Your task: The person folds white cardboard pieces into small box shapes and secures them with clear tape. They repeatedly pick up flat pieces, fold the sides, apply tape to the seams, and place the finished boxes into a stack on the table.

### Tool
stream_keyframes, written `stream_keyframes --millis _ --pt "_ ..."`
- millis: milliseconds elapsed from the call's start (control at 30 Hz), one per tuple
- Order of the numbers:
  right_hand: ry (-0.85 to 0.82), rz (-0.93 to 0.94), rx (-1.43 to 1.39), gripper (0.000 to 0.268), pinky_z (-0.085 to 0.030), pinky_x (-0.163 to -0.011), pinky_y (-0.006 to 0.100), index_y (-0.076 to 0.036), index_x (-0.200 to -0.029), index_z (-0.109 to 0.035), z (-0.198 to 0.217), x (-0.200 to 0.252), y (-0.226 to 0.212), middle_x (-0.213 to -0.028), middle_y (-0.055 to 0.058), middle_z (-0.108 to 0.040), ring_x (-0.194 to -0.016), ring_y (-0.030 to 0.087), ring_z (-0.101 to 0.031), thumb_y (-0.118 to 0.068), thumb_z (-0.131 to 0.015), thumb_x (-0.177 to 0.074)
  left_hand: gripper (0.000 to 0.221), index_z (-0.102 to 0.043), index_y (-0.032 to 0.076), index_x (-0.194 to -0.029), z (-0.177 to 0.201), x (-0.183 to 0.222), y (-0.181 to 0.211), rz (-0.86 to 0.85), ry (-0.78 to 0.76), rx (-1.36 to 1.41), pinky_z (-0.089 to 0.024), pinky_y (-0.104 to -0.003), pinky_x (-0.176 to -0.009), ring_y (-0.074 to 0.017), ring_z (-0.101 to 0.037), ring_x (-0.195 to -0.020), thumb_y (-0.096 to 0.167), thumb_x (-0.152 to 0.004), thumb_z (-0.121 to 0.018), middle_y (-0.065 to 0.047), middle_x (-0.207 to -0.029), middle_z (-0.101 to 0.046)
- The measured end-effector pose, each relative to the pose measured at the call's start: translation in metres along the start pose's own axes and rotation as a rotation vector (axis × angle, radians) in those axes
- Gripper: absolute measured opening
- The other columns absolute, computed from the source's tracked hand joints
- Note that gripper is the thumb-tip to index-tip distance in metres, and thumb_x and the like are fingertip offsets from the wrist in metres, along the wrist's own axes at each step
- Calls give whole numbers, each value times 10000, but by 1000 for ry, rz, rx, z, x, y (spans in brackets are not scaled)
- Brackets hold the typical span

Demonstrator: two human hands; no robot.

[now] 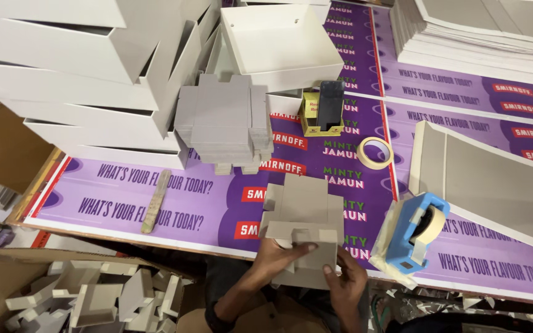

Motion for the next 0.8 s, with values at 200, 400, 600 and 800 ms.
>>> stream_keyframes --millis 200,400,600,800 --pt "181 294 364 593 -501 -991 353 42 -1384 -543 -25 -32 -70 -1394 199 -568 -1261 272 -577 -121 -783 -867 626 -559 -18 -1419 -9 -8 14 -949 518 -3 -555 -500 -1055 -319 -639 -1312 -19 -828 -764 -205 -1432 -630" --pt "-26 20 57 359 -516 -866 289 22 -1297 -648 -36 -50 -30 -1112 108 -720 -994 147 -641 -69 -662 -949 979 -218 71 -1617 -38 -21 19 -940 447 -401 -349 -600 -1188 -452 -158 -1559 176 -870 -843 -279 -1653 -113" --pt "44 -8 -109 152 -442 -658 198 20 -1092 -653 -10 -43 16 -887 -3 -639 -789 42 -545 -98 -558 -1086 507 -607 141 -1416 -23 -6 28 -1172 258 -708 -421 -504 -1239 -341 -435 -1532 156 -932 -753 -95 -1583 -528" --pt "93 -172 -280 262 -413 -644 198 -8 -1204 -642 -25 -37 13 -924 -23 -640 -768 28 -510 -168 -475 -1078 335 -690 18 -1265 -15 -1 46 -1186 218 -588 -487 -506 -1174 -395 -522 -1433 75 -942 -755 -147 -1441 -624"
Point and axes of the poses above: each hand's wrist, its own x-axis away from the middle knuckle, its own z-axis out of the back of the hand, y = z × x, the point moved 1 cm from there along -x, towards the middle knuckle
